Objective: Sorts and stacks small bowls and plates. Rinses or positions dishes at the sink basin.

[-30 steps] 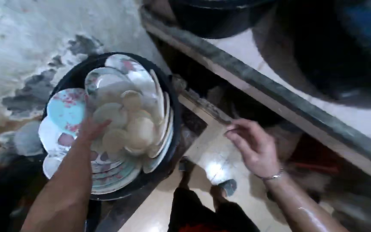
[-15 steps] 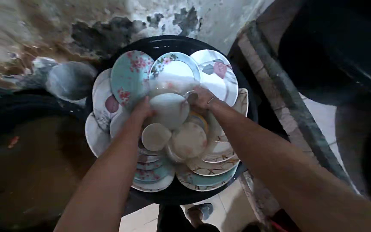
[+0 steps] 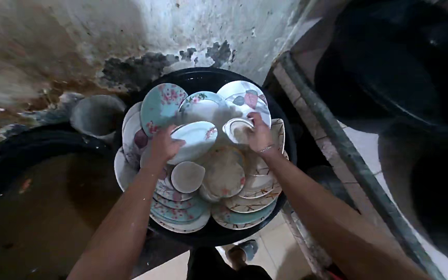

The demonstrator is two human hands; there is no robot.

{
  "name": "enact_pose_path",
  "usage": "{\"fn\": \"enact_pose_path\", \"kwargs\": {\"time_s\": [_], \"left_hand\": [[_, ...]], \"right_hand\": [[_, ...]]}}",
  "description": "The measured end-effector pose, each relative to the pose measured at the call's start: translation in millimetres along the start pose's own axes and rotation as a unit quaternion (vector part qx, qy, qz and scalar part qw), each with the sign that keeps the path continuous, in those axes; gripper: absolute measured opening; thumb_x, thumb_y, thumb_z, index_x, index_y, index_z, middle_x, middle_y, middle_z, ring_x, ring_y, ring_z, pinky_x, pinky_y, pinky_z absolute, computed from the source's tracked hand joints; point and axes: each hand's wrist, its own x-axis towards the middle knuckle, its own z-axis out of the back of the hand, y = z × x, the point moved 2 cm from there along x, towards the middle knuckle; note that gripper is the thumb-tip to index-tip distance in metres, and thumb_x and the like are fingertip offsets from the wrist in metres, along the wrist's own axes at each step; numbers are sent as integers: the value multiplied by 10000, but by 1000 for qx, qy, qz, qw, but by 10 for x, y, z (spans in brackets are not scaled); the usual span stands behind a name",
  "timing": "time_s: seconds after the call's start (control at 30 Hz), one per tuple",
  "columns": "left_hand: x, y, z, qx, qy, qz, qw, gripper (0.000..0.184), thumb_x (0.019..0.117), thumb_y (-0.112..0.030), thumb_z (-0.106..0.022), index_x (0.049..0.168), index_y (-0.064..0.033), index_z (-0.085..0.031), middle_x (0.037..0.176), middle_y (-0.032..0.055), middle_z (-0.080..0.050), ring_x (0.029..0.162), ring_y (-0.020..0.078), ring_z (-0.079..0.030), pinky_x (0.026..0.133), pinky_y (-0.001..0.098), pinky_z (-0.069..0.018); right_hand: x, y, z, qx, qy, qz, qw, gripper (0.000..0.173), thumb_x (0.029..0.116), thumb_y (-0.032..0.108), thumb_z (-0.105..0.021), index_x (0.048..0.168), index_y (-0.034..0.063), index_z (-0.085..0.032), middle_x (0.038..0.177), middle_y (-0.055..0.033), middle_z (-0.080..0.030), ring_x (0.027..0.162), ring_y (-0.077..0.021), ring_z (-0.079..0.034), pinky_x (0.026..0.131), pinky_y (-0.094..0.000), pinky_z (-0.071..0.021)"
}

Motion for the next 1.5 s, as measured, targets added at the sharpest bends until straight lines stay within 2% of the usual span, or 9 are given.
{"fn": "enact_pose_path", "kwargs": {"time_s": [0.1,0.2,0.4,0.7,0.77,0.87,1.03,1.33,1.5], "left_hand": [[-138,-71,260,-81,-106,25,991,577,923,-244,-784,1424,-54,-571,1332,263,-631,1260,441,-596,1066,668,-444],[-169,-158,235,-254,-158,34,954,649,873,-169,-816,1423,-8,-511,1300,238,-636,1194,347,-641,1027,566,-522],[-328,-538,-339,-514,-36,96,852,547,997,-344,-689,1453,-105,-507,1253,138,-697,1110,266,-705,919,495,-610],[-207,-712,-667,-404,247,-35,880,795,1055,-664,-169,1563,-96,-392,1520,137,-517,1354,270,-542,1079,507,-491],[54,-594,-819,-340,187,-106,916,473,1092,-309,-472,1493,-58,-480,1472,157,-553,1330,281,-559,1070,497,-505],[241,-641,-1160,-82,197,-156,964,981,726,-158,-938,1536,-18,-402,1486,256,-509,1367,413,-509,1125,606,-434],[409,-725,-1490,191,291,-121,930,611,828,-372,-861,1238,42,-677,1253,295,-654,1218,469,-604,1039,682,-451],[18,-638,-1213,149,266,-208,929,1036,704,-225,-957,1570,-149,-392,1352,268,-612,1219,473,-606,1018,687,-470],[57,-577,-1031,132,260,-119,949,576,793,-311,-876,1255,-28,-680,1133,232,-699,1074,414,-665,944,667,-506]], "right_hand": [[-116,35,140,224,-103,-38,968,459,998,140,-660,1423,22,-534,1305,-197,-653,1192,-282,-653,1047,-472,-520],[-284,278,53,512,-79,-140,844,490,1009,257,-665,1421,40,-513,1262,-143,-661,1118,-213,-676,949,-413,-586],[-308,329,-436,727,57,-133,671,498,1075,397,-502,1481,112,-457,1356,-123,-632,1226,-252,-635,1014,-467,-554],[-641,-282,-79,588,-8,-191,786,516,1005,282,-656,1436,54,-489,1217,-150,-690,1076,-252,-702,921,-455,-602],[-676,-334,133,581,-44,-178,793,536,992,261,-681,1450,70,-477,1203,-156,-698,1053,-269,-715,894,-474,-617],[-719,-349,354,579,-69,-157,797,466,986,192,-684,1396,49,-516,1128,-168,-719,978,-279,-735,839,-468,-636],[-812,-327,462,579,-81,-152,797,450,1012,232,-652,1400,49,-519,1141,-166,-721,995,-276,-736,858,-467,-632],[-982,-302,450,630,-97,-153,755,446,1024,282,-603,1405,66,-521,1176,-165,-710,1041,-272,-722,889,-475,-615],[-1168,-347,318,641,-118,-164,741,438,1023,307,-590,1391,76,-538,1171,-152,-716,1041,-266,-721,879,-484,-616]]}}
